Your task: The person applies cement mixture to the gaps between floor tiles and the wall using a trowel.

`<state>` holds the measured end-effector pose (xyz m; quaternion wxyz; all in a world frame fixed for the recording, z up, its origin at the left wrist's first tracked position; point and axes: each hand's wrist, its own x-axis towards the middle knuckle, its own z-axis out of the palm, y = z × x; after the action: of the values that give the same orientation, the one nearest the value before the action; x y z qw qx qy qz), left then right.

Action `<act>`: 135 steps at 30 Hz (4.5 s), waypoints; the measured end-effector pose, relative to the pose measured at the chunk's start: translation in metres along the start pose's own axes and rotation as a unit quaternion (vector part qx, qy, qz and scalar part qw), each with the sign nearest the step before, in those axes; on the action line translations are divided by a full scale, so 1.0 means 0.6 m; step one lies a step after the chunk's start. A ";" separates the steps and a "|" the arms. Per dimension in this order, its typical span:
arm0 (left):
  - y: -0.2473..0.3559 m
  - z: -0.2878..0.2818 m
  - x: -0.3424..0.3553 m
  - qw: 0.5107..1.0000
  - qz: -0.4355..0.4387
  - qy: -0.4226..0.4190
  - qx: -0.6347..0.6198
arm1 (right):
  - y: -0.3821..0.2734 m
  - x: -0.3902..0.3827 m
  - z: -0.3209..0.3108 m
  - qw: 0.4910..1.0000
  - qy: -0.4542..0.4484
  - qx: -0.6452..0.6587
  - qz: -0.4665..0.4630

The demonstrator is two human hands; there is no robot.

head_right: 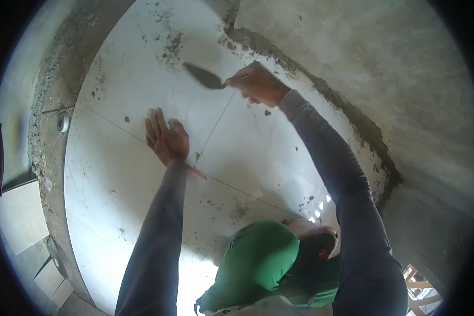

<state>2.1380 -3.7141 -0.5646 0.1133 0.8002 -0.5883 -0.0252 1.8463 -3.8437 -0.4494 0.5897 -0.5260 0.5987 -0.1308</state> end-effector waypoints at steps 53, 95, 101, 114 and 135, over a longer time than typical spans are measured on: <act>0.017 0.009 0.005 0.999 0.020 0.029 -0.007 | 0.072 0.004 -0.004 0.890 0.236 -0.378 -0.096; 0.030 0.019 0.004 1.000 0.008 0.009 0.012 | 0.155 -0.010 -0.054 0.845 0.307 -0.433 -0.072; 0.030 0.015 0.003 1.000 -0.001 -0.004 0.016 | 0.133 0.048 -0.054 0.863 0.325 -0.388 -0.016; 0.030 0.024 0.000 1.000 0.018 -0.005 0.007 | 0.251 -0.108 -0.113 0.855 0.376 -0.356 -0.023; -0.096 0.088 0.047 0.969 0.155 0.181 0.066 | 0.374 -0.573 -0.171 0.896 0.256 -0.362 0.038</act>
<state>2.1911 -3.7327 -0.6257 0.1668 0.6966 -0.6751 0.1767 1.5677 -3.5292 -0.4009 0.1896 -0.6282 0.7545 -0.0122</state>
